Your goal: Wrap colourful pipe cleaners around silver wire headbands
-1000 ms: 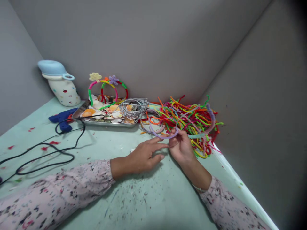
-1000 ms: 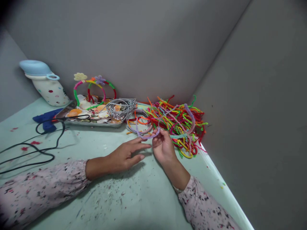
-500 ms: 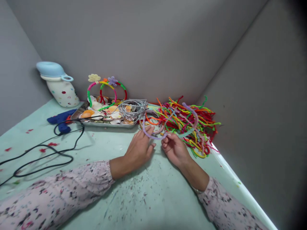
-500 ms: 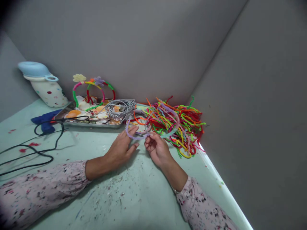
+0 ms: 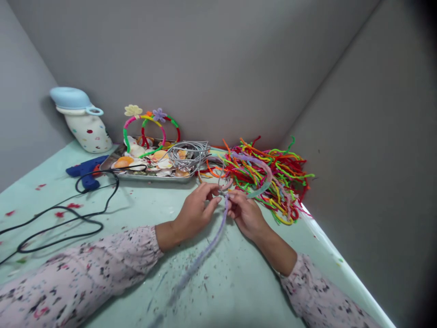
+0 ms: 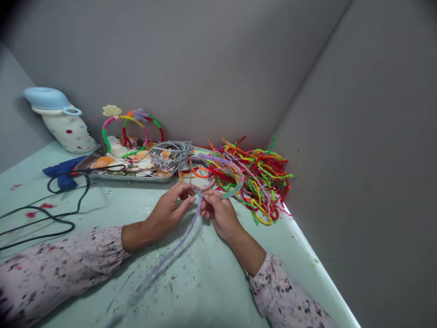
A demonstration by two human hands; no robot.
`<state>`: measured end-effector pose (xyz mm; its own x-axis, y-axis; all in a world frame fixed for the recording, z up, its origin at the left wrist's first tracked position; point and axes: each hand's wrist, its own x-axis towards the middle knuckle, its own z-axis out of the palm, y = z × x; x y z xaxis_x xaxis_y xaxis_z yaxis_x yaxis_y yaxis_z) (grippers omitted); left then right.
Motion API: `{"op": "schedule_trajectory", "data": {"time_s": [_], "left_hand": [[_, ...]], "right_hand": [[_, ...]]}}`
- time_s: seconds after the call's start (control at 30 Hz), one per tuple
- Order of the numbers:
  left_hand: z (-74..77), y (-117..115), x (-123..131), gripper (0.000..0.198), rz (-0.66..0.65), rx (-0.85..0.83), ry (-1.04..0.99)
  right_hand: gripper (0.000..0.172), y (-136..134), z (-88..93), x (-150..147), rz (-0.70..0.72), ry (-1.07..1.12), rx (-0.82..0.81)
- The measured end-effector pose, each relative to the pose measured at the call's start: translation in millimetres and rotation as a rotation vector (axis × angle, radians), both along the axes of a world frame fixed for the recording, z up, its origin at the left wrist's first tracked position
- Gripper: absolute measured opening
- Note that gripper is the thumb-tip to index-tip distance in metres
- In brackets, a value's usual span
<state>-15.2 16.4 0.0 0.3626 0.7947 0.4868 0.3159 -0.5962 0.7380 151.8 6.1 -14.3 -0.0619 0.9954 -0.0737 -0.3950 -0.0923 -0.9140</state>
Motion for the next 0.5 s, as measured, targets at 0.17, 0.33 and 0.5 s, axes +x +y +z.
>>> {"op": "schedule_trajectory", "data": {"time_s": [0.17,0.33,0.5], "left_hand": [[-2.5,4.7,-0.3,0.015,-0.052,-0.080,-0.015],[-8.7,9.3,-1.0,0.015,-0.035,-0.102,-0.061],[-12.9,11.2,-1.2,0.017,-0.057,-0.117,-0.078]], "right_hand": [[0.013,-3.7,0.8,-3.2,0.014,-0.070,0.011],[0.018,-3.6,-0.1,-4.5,0.019,-0.154,0.030],[0.019,-4.0,-0.8,-4.2,0.019,-0.168,0.031]]}}
